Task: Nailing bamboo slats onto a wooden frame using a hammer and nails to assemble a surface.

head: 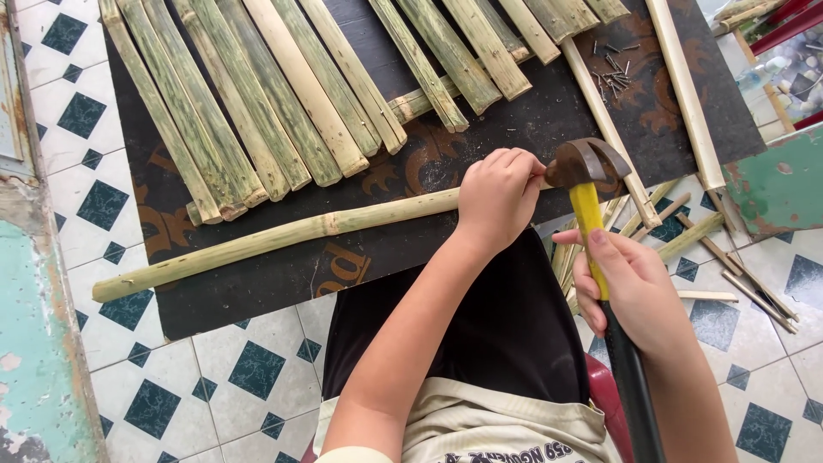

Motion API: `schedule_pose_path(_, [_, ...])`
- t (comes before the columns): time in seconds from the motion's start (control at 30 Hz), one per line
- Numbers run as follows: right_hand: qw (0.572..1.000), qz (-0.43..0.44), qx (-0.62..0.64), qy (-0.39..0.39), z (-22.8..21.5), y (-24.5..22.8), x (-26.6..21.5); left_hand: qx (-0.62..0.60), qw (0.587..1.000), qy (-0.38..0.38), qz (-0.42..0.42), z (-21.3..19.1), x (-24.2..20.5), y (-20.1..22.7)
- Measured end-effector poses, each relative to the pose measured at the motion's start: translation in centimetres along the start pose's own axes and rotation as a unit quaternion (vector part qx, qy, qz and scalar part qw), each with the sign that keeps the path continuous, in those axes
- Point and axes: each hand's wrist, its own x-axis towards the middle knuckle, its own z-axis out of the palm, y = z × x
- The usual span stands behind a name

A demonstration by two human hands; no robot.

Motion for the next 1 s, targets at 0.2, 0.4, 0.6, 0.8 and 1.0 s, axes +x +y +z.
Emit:
schedule_pose_path(0.2, [1.000, -0.003, -0.015, 0.011, -0.04, -0.14, 0.00, -0.007, 1.000, -0.013, -0.013, -0.38, -0.05, 0.37])
schedule_pose_path(0.4, [1.000, -0.028, -0.009, -0.005, -0.18, -0.01, 0.05, -0.003, 1.000, -0.010, -0.006, -0.53, 0.08, 0.40])
schedule_pose_path(0.6, [0.999, -0.007, 0.031, 0.012, -0.16, -0.31, -0.15, 0.007, 1.000, -0.004, -0.008, -0.32, 0.11, 0.39])
schedule_pose_path(0.8, [1.000, 0.017, 0.004, 0.008, -0.13, -0.47, 0.09, 0.005, 1.000, -0.005, -0.001, -0.62, 0.25, 0.41])
schedule_pose_path(1.0, [0.999, 0.028, -0.028, 0.033, 0.15, -0.33, 0.19, 0.010, 1.000, 0.004, -0.003, -0.16, 0.06, 0.33])
